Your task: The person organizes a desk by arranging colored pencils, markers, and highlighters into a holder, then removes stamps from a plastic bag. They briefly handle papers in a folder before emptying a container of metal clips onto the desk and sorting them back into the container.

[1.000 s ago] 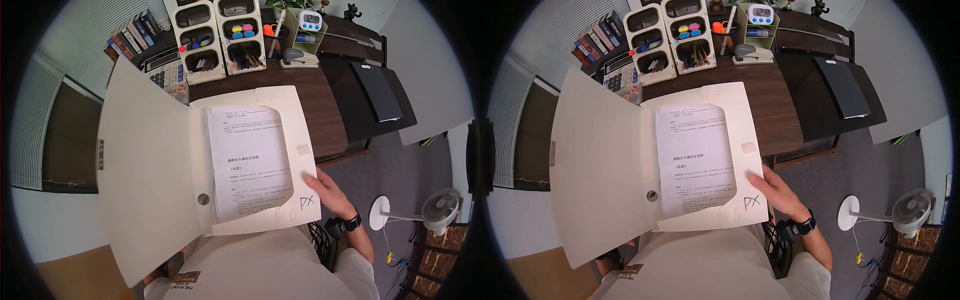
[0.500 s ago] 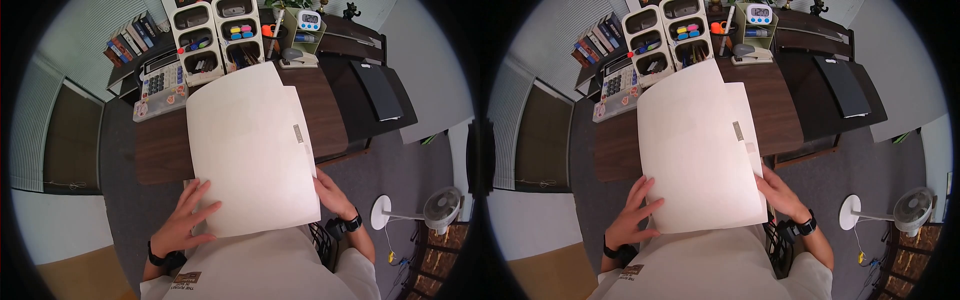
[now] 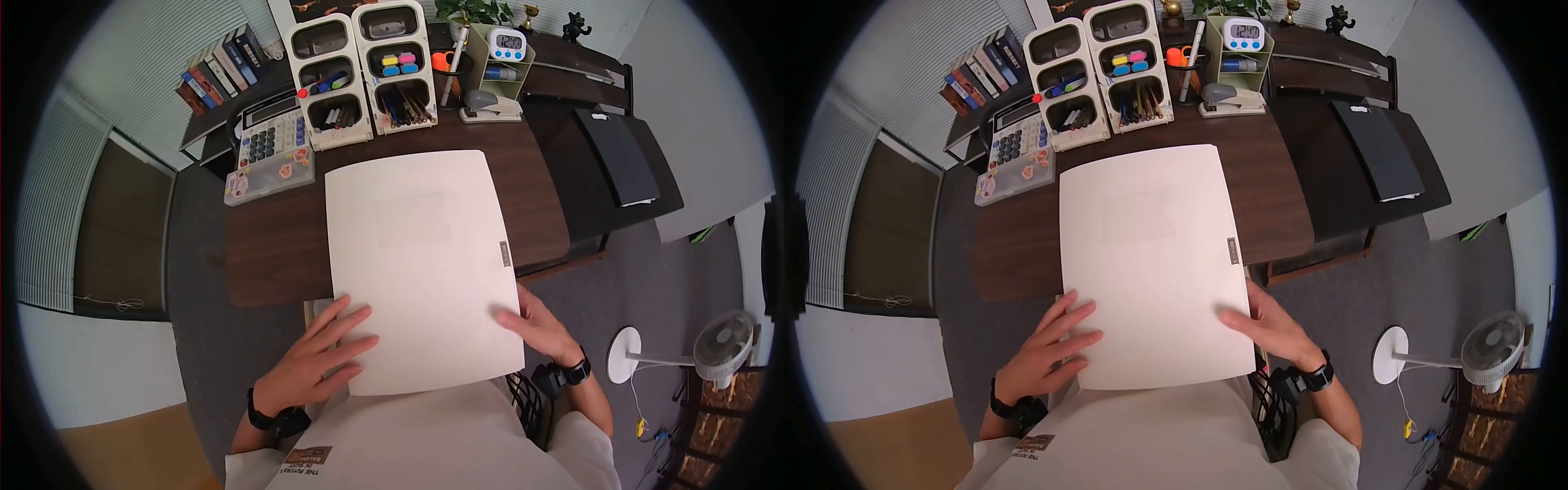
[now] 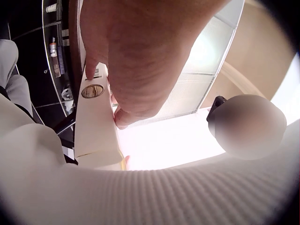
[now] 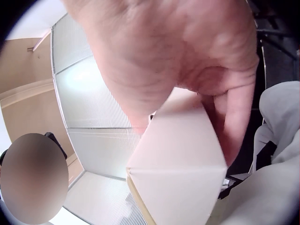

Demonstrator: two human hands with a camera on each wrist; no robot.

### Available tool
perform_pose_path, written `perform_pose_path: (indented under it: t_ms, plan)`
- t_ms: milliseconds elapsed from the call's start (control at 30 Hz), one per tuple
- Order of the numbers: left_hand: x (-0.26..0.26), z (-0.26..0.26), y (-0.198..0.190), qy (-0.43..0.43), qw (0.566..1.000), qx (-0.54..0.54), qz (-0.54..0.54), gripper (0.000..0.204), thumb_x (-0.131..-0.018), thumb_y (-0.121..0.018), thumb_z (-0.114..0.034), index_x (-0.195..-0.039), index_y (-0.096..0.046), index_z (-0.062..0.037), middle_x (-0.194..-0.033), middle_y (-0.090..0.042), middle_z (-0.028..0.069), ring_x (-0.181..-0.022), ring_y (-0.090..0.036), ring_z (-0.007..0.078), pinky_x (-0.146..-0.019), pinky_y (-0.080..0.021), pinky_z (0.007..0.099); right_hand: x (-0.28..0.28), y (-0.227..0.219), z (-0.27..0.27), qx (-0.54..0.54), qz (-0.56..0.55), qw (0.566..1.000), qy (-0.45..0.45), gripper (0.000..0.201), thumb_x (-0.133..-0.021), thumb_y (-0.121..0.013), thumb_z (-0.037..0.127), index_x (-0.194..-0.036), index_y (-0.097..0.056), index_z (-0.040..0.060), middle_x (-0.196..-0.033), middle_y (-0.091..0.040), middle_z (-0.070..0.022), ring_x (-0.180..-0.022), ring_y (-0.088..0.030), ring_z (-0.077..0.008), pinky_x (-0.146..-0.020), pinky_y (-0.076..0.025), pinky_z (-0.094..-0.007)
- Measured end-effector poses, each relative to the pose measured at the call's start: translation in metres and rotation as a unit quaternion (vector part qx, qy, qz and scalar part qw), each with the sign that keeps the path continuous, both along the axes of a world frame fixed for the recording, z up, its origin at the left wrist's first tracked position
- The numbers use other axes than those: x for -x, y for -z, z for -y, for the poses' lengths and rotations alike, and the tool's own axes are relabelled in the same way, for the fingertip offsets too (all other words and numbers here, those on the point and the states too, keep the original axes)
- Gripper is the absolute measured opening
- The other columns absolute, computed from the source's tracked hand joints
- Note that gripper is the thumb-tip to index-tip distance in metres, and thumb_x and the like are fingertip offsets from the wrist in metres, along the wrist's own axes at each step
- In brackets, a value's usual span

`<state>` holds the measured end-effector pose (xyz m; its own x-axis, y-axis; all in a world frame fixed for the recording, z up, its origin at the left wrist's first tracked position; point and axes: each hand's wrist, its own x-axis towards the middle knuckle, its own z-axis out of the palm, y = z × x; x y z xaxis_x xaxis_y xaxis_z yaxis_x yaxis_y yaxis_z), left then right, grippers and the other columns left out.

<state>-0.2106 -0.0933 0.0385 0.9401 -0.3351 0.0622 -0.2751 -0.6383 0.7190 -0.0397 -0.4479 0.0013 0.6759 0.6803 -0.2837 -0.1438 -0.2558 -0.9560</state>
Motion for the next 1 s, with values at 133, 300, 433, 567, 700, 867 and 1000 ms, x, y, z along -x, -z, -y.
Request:
perform_pose_path:
  t_ms: [133,300,433,567,700,867,1000]
  plan:
    - [0.001,-0.008,0.009,-0.009,0.998,0.056,0.004,0.058,-0.086,-0.078,-0.004,-0.142,-0.064,-0.0063,-0.165,-0.041,0.0187,-0.156,-0.031,0.0417,-0.124,-0.031,0.0523,-0.008,-0.010,0.001,0.008,-0.096,0.995,-0.020,0.076,-0.103,-0.070,0.032,-0.161,-0.033,-0.0004,-0.149,-0.055,-0.0143,-0.131,-0.054,-0.0181,-0.109,-0.047,-0.0356]
    - [0.002,-0.008,0.018,-0.146,0.977,0.146,0.059,0.088,-0.086,-0.082,-0.010,-0.161,-0.037,-0.0062,-0.170,-0.024,0.0200,-0.155,-0.033,0.0365,-0.122,-0.036,0.0491,-0.002,-0.012,0.002,-0.012,-0.036,0.999,-0.028,0.078,-0.103,-0.070,0.032,-0.162,-0.031,0.0000,-0.149,-0.053,-0.0151,-0.135,-0.050,-0.0209,-0.113,-0.042,-0.0389]
    - [-0.003,-0.011,0.028,-0.227,0.886,0.404,0.005,0.107,-0.084,-0.090,-0.020,-0.166,-0.023,-0.0045,-0.167,-0.030,0.0156,-0.150,-0.040,0.0294,-0.119,-0.040,0.0461,0.000,-0.005,0.005,-0.045,-0.002,0.998,-0.044,0.079,-0.102,-0.071,0.030,-0.163,-0.029,0.0011,-0.151,-0.051,-0.0145,-0.137,-0.048,-0.0204,-0.115,-0.040,-0.0405]
    - [0.012,-0.026,0.043,-0.136,0.889,0.424,-0.109,0.084,-0.081,-0.090,-0.017,-0.152,-0.047,-0.0008,-0.143,-0.061,0.0109,-0.132,-0.057,0.0252,-0.110,-0.045,0.0416,0.003,0.000,0.010,-0.051,-0.004,0.994,-0.093,0.082,-0.097,-0.078,0.018,-0.162,-0.030,0.0015,-0.149,-0.053,-0.0117,-0.135,-0.049,-0.0177,-0.112,-0.043,-0.0388]
    - [-0.002,-0.004,0.021,-0.180,0.878,0.434,-0.091,0.066,-0.079,-0.090,-0.013,-0.137,-0.060,0.0002,-0.131,-0.067,0.0095,-0.121,-0.062,0.0235,-0.104,-0.049,0.0407,0.001,0.004,0.025,-0.054,0.006,0.994,-0.099,0.075,-0.088,-0.087,0.013,-0.150,-0.047,0.0021,-0.137,-0.061,-0.0083,-0.122,-0.058,-0.0156,-0.104,-0.049,-0.0361]
    - [-0.021,-0.001,0.015,-0.066,0.971,0.227,0.042,0.064,-0.077,-0.090,-0.013,-0.134,-0.063,-0.0006,-0.125,-0.068,0.0113,-0.117,-0.063,0.0251,-0.099,-0.051,0.0389,0.008,-0.007,0.028,-0.031,0.057,0.998,-0.012,0.059,-0.080,-0.093,0.013,-0.130,-0.065,-0.0002,-0.123,-0.070,-0.0075,-0.112,-0.065,-0.0164,-0.097,-0.053,-0.0346]
    - [-0.021,0.005,0.012,-0.095,0.952,0.289,-0.015,0.064,-0.076,-0.091,-0.014,-0.132,-0.064,-0.0003,-0.123,-0.069,0.0117,-0.117,-0.063,0.0259,-0.099,-0.051,0.0380,0.011,-0.007,0.030,-0.051,0.130,0.990,-0.003,0.046,-0.083,-0.089,0.012,-0.123,-0.070,0.0008,-0.113,-0.074,-0.0071,-0.104,-0.067,-0.0174,-0.093,-0.053,-0.0336]
